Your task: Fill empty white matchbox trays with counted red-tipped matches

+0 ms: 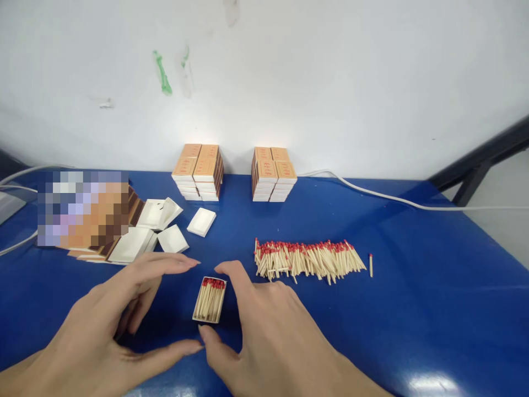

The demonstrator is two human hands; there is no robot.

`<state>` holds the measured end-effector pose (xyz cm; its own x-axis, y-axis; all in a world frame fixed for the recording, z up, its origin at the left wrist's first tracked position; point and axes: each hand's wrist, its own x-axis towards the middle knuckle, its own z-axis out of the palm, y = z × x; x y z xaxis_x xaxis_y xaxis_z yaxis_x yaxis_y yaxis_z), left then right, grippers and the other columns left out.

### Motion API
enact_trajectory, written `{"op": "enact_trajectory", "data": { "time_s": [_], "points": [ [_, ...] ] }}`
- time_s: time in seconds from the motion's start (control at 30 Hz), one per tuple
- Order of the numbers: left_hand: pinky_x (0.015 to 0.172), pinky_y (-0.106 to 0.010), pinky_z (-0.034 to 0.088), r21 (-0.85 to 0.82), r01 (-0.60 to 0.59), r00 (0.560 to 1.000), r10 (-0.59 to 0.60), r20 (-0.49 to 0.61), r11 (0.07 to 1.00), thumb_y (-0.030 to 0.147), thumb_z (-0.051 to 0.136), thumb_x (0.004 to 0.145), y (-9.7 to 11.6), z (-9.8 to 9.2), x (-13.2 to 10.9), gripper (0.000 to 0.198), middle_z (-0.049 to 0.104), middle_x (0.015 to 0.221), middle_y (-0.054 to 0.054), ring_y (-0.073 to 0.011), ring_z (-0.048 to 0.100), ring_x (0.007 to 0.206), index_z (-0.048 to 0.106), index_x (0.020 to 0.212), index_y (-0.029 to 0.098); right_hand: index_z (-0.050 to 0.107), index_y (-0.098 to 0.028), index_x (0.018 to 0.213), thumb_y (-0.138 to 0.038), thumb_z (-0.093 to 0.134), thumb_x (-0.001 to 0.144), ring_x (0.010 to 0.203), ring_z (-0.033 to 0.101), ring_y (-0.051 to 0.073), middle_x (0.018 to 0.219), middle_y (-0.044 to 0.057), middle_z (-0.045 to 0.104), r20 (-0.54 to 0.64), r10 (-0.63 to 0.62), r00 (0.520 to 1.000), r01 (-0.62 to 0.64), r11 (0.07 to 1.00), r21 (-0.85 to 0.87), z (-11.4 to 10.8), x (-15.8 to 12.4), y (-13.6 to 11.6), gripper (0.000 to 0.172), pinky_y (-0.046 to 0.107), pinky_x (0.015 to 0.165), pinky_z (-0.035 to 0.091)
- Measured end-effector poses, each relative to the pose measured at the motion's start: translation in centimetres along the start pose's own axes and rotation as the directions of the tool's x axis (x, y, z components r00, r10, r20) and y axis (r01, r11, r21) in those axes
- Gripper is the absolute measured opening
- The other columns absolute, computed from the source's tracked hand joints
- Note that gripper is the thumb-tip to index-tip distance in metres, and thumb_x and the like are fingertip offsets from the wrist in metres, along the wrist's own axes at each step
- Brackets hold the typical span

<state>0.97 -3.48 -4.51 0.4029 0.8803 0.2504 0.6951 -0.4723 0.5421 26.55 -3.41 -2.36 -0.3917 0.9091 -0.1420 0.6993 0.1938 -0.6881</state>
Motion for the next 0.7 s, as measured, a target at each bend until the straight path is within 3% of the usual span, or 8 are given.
{"op": "enact_trajectory", "data": {
  "time_s": [0.07, 0.13, 0.27, 0.37, 0.43, 0.5, 0.7],
  "points": [
    [0.063, -0.031, 0.066, 0.037, 0.017, 1.0, -0.017, 0.013, 0.999, 0.058, 0.093, 0.088, -0.2, 0.0, -0.1, 0.083, 0.075, 0.146, -0.009, -0.0275, 0.083, 0.11, 0.054, 0.158, 0.035, 0.063, -0.026, 0.144, -0.032, 0.075, 0.093, 0.05, 0.061, 0.019, 0.063, -0.01, 0.062, 0.001, 0.01, 1.0, -0.01, 0.999, -0.04, 0.3, 0.1, 0.4, 0.052, 0.03, 0.051, 0.035],
    [0.06, -0.031, 0.064, 0.067, 0.019, 0.999, -0.022, 0.036, 0.998, 0.067, 0.092, 0.086, -0.4, -0.1, -0.4, 0.089, 0.076, 0.144, -0.009, -0.0255, 0.084, 0.099, 0.053, 0.159, 0.036, 0.064, -0.027, 0.142, -0.03, 0.079, 0.092, 0.05, 0.062, 0.019, 0.062, -0.01, 0.062, 0.009, 0.023, 1.0, -0.022, 0.998, -0.067, 0.6, 0.2, 0.8, 0.052, 0.029, 0.051, 0.034],
    [0.079, -0.04, 0.071, 0.109, -0.102, 0.995, 0.099, 0.033, 0.989, 0.087, 0.074, 0.089, -0.2, -0.4, -0.8, 0.097, 0.075, 0.151, -0.013, -0.0249, 0.083, 0.094, 0.048, 0.164, 0.031, 0.067, -0.028, 0.138, -0.028, 0.079, 0.095, 0.049, 0.064, 0.018, 0.064, -0.01, 0.065, 0.009, 0.005, 1.0, -0.004, 0.995, -0.103, 1.0, 0.2, 1.2, 0.044, 0.029, 0.05, 0.035],
    [0.098, -0.045, 0.068, 0.183, -0.201, 0.976, 0.213, -0.053, 0.962, 0.073, 0.066, 0.102, 0.1, -0.7, -0.4, 0.075, 0.076, 0.149, -0.015, -0.0307, 0.08, 0.119, 0.053, 0.158, 0.025, 0.068, -0.024, 0.138, -0.029, 0.078, 0.098, 0.051, 0.069, 0.021, 0.065, -0.007, 0.069, -0.039, -0.052, 0.998, 0.043, 0.978, -0.203, 1.2, 0.2, 1.0, 0.041, 0.031, 0.053, 0.038],
    [0.115, -0.051, 0.059, 0.307, -0.254, 0.948, 0.299, -0.108, 0.917, 0.058, 0.07, 0.103, 0.3, -0.9, 0.2, 0.062, 0.076, 0.15, -0.016, -0.0356, 0.073, 0.136, 0.059, 0.152, 0.021, 0.069, -0.022, 0.139, -0.03, 0.078, 0.1, 0.055, 0.073, 0.024, 0.066, -0.005, 0.072, -0.05, -0.078, 0.996, 0.06, 0.955, -0.291, 1.0, 0.6, 0.7, 0.04, 0.034, 0.055, 0.04],
    [0.128, -0.057, 0.046, 0.444, -0.281, 0.929, 0.358, -0.097, 0.851, 0.049, 0.073, 0.103, 0.2, -1.1, 1.0, 0.062, 0.072, 0.158, -0.017, -0.0391, 0.065, 0.147, 0.061, 0.154, 0.016, 0.069, -0.019, 0.14, -0.031, 0.077, 0.102, 0.058, 0.076, 0.027, 0.068, -0.002, 0.074, -0.022, -0.057, 0.998, 0.046, 0.935, -0.352, 0.5, 1.1, 0.4, 0.04, 0.035, 0.058, 0.043],
    [0.143, -0.07, 0.001, 0.599, -0.358, 0.913, 0.402, 0.066, 0.716, 0.066, 0.065, 0.105, -0.9, -0.7, 2.9, 0.082, 0.053, 0.177, -0.023, -0.052, 0.045, 0.167, 0.061, 0.16, 0.006, 0.069, -0.015, 0.144, -0.042, 0.07, 0.111, 0.085, 0.085, 0.036, 0.089, 0.01, 0.083, 0.037, 0.028, 0.999, -0.005, 0.856, -0.516, -1.1, 3.1, -0.8, 0.042, 0.04, 0.067, 0.05]
  ]
}}
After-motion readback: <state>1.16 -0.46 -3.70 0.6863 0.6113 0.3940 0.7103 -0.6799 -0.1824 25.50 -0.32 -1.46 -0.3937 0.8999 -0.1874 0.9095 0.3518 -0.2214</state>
